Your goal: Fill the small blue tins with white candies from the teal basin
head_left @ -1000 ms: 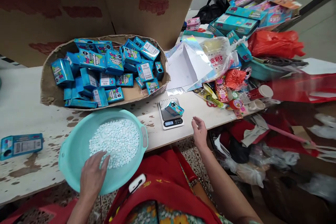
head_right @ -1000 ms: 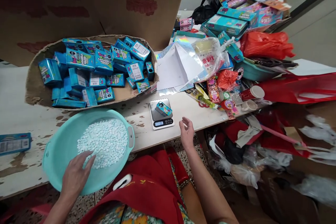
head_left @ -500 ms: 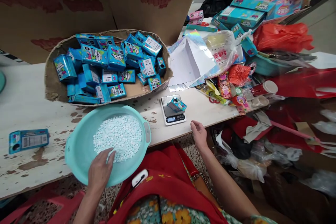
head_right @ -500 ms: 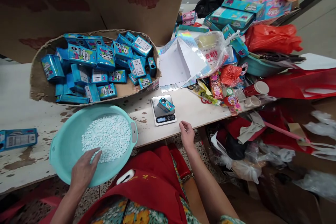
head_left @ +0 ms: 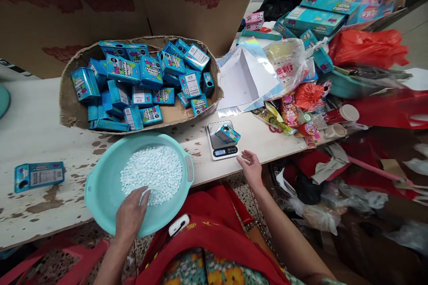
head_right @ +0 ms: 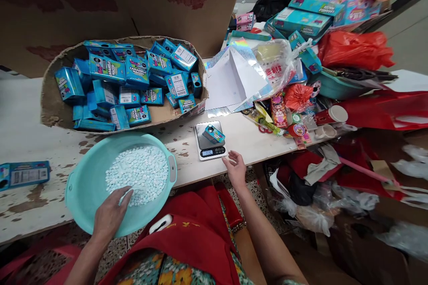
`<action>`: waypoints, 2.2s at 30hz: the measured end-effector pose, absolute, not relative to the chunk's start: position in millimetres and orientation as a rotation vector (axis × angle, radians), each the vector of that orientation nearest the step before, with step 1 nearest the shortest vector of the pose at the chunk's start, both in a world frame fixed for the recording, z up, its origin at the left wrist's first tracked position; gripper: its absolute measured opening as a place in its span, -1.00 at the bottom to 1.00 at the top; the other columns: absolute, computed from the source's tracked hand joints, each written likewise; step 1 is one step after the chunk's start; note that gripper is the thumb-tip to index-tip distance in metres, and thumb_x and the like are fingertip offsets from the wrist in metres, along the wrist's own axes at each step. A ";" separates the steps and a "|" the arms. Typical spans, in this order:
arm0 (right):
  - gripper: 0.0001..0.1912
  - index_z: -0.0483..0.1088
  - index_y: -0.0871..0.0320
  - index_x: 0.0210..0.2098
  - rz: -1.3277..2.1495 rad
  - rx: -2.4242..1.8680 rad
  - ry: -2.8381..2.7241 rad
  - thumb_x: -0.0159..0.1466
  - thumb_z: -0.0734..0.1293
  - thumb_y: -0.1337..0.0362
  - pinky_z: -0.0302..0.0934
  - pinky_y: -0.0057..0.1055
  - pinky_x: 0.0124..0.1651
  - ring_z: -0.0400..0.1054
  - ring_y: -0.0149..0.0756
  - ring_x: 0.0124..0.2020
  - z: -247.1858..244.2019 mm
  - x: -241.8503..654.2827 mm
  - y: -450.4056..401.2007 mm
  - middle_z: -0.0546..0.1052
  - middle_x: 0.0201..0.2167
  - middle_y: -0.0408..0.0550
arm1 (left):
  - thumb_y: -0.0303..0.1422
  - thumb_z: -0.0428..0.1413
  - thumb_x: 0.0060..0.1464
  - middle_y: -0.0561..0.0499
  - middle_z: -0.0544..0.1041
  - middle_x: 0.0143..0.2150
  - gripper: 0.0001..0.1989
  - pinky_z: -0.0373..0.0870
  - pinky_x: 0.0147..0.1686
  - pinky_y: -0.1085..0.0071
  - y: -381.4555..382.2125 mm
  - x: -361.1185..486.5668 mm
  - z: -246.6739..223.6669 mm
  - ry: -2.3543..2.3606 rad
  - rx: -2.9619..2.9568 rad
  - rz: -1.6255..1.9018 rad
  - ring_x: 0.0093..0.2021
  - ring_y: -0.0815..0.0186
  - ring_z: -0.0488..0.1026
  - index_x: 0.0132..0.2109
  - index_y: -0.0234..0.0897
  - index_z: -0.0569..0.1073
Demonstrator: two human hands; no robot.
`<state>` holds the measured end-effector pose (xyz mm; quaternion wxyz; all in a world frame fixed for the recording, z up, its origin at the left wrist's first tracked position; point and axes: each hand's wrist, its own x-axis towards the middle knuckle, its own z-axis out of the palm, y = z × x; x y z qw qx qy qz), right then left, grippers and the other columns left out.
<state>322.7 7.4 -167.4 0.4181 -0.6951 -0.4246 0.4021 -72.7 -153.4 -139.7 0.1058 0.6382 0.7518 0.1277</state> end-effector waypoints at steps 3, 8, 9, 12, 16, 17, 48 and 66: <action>-0.26 0.24 0.12 0.06 0.947 -1.679 -1.179 -0.07 0.49 0.11 0.28 -0.15 -0.02 0.32 -0.11 0.01 -165.5 305.0 33.8 0.40 0.03 0.12 | -0.21 -0.05 0.23 -0.07 0.56 -0.15 -0.69 0.37 -0.22 0.36 -144.8 -67.8 -138.5 2.222 1.828 0.455 -0.17 0.17 0.50 -0.11 -0.29 0.48; -0.54 0.35 0.18 -0.15 0.949 -1.587 -1.318 0.02 0.43 0.08 0.29 -0.21 -0.08 0.38 -0.21 -0.21 -154.3 276.0 75.3 0.50 -0.26 -0.05 | -0.20 0.00 0.18 -0.05 0.56 -0.18 -0.73 0.34 -0.08 0.32 -116.5 -49.5 -128.3 2.188 1.555 0.751 -0.14 0.19 0.49 -0.18 -0.25 0.51; -0.57 0.36 0.18 -0.18 0.941 -1.569 -1.351 0.03 0.43 0.09 0.28 -0.21 -0.07 0.38 -0.22 -0.22 -146.0 271.6 77.1 0.49 -0.28 -0.07 | -0.19 0.02 0.15 -0.05 0.56 -0.18 -0.74 0.34 -0.06 0.31 -109.1 -44.5 -123.6 2.169 1.438 0.816 -0.13 0.20 0.48 -0.20 -0.24 0.51; -0.64 0.38 0.14 -0.17 0.881 -1.452 -1.590 0.07 0.43 0.15 0.26 -0.23 -0.07 0.37 -0.22 -0.20 -105.0 254.9 67.8 0.49 -0.25 -0.09 | -0.13 0.10 0.07 -0.07 0.55 -0.17 -0.70 0.35 -0.03 0.27 -83.2 -29.6 -101.1 1.988 0.917 1.100 -0.11 0.18 0.47 -0.20 -0.25 0.49; -0.68 0.38 0.06 -0.07 0.776 -1.107 -2.035 0.16 0.39 0.26 0.24 -0.24 -0.06 0.36 -0.19 -0.12 -43.9 210.6 44.5 0.49 -0.14 -0.05 | 0.03 -0.05 0.13 -0.13 0.47 0.03 -0.49 0.38 -0.05 0.28 -44.1 -18.7 -64.5 1.299 0.234 1.533 0.02 0.19 0.43 0.04 -0.24 0.39; -0.67 0.38 0.04 -0.06 0.727 -1.031 -2.146 0.17 0.39 0.28 0.21 -0.22 -0.05 0.36 -0.18 -0.10 -34.5 195.9 40.3 0.50 -0.13 -0.05 | 0.06 -0.10 0.14 -0.14 0.45 0.07 -0.45 0.39 -0.07 0.30 -36.1 -18.8 -58.6 1.149 0.116 1.580 0.05 0.19 0.41 0.05 -0.23 0.38; -0.50 0.28 0.17 -0.20 1.039 -1.544 -1.239 -0.06 0.46 0.12 0.28 -0.25 -0.15 0.37 -0.27 -0.30 -159.0 261.7 82.8 0.48 -0.31 -0.09 | -0.11 -0.07 0.17 -0.23 0.38 0.09 -0.59 0.20 0.11 0.09 -100.3 -73.7 -143.4 2.232 1.608 0.519 0.13 0.04 0.28 -0.03 -0.29 0.43; -0.41 0.38 0.18 -0.10 0.779 -1.851 -1.188 0.12 0.22 -0.17 0.32 -0.26 -0.15 0.38 -0.16 -0.17 -144.3 339.7 -31.2 0.50 -0.23 0.02 | -0.15 -0.14 0.21 -0.18 0.47 -0.02 -0.58 0.31 -0.01 0.20 -134.4 -87.6 -125.9 2.140 1.699 0.402 0.01 0.08 0.39 -0.01 -0.33 0.41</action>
